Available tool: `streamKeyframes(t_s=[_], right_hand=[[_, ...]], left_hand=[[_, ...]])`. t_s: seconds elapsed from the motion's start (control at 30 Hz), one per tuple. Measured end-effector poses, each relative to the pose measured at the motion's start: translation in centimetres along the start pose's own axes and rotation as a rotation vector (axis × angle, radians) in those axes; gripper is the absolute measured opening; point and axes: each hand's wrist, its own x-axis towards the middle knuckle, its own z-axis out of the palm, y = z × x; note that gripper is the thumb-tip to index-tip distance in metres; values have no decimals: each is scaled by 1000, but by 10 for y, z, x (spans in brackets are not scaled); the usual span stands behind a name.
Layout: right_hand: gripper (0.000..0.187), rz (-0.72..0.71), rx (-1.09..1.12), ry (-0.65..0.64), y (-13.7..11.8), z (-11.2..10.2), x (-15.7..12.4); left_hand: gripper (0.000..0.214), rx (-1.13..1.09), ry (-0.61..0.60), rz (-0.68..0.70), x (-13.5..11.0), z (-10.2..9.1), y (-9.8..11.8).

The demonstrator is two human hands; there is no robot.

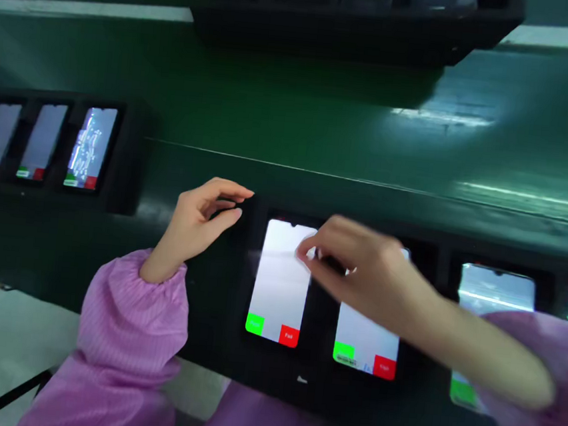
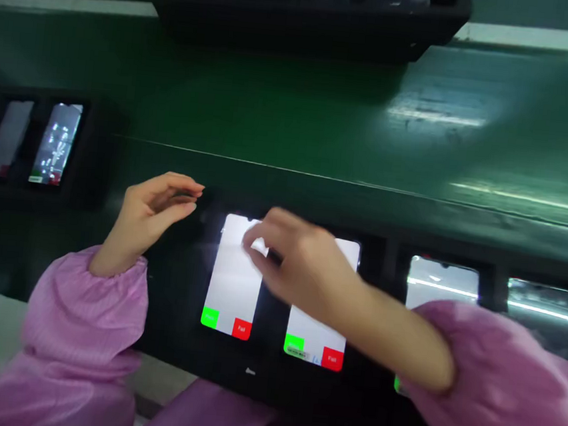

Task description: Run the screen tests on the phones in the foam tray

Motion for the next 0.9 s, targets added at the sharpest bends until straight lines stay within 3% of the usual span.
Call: streamKeyframes(t_s=[0.13, 0.27, 0.9], right_hand=[[5, 375, 201, 123, 15, -23, 21], [11, 533, 276, 174, 11, -30, 21], [9, 325, 96, 57, -30, -10, -14]], left_hand=[[18, -13, 65, -57, 4, 4, -4], [19, 21, 70, -30, 4, 4, -2], [18, 79, -10, 137, 1, 1, -4]])
